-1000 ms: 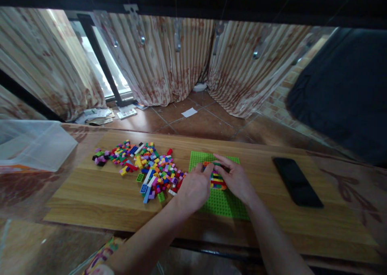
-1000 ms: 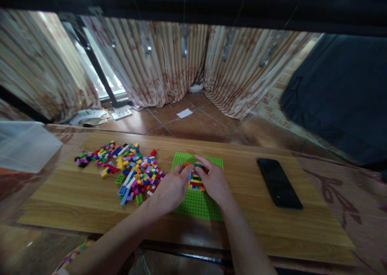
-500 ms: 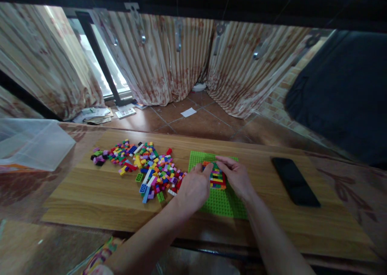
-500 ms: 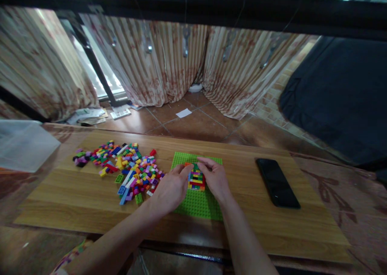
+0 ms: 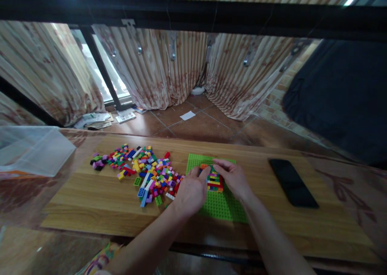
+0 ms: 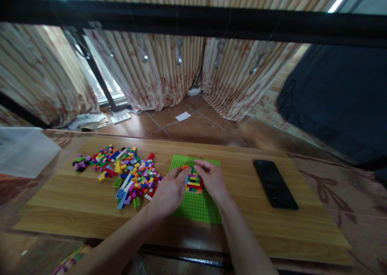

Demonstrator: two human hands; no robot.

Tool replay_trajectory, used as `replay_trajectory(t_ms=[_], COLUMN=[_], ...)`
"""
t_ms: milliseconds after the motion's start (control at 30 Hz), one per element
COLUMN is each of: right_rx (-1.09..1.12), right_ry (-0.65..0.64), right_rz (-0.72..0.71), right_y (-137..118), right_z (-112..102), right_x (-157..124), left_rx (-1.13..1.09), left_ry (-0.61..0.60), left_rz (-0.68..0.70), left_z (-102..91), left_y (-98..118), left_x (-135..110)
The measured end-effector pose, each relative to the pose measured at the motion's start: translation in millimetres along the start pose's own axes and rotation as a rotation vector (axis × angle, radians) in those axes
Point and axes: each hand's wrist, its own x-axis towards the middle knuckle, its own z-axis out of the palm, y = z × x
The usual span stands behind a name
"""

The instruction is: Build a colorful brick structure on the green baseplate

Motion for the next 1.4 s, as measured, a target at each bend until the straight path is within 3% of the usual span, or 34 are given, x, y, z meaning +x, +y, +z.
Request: replay_trajectory(t_ms=[133,367,500,600,733,933,1200,1400], right_rx=[-0.05,-0.38,-0.389,-0.37,-0.463,-0.522,-0.558,-0.506], right_ry=[-0.022,0.165,0.059,-0.03,0.019,0.047,0.071,0.05], right_rz=[-0.033,0.011,0.105,0.097,0.009,-0.005,-0.016,0.082], right_y=[-6,-10,-7,-6,-7,-5,-9,-15], right_z=[-6,-31,-30,-24,-26,-30,-28,-26], right_x=[-6,-5,-14,-18,-15,-11,-14,-17], left_rx=[-0.194,-0.329,-0.357,-0.374,-0.434,-0.463,-0.318,-0.196], left_ry=[0.056,0.069,0.063,0.076,0.082,0.068,0.172,0.278], left_rz=[-0.01,-0.067,-0.09,-0.088,-0.066,-0.071,-0.174,-0.314], left_z=[-3.7,-3.7,-0.2,1.2,3.4,2.1,-21.2,-42.9], left_y=[-10,-16,-14,-13,-11,-11,-45,-77], left_x=[-1,4,4,3,-2,-1,13,16])
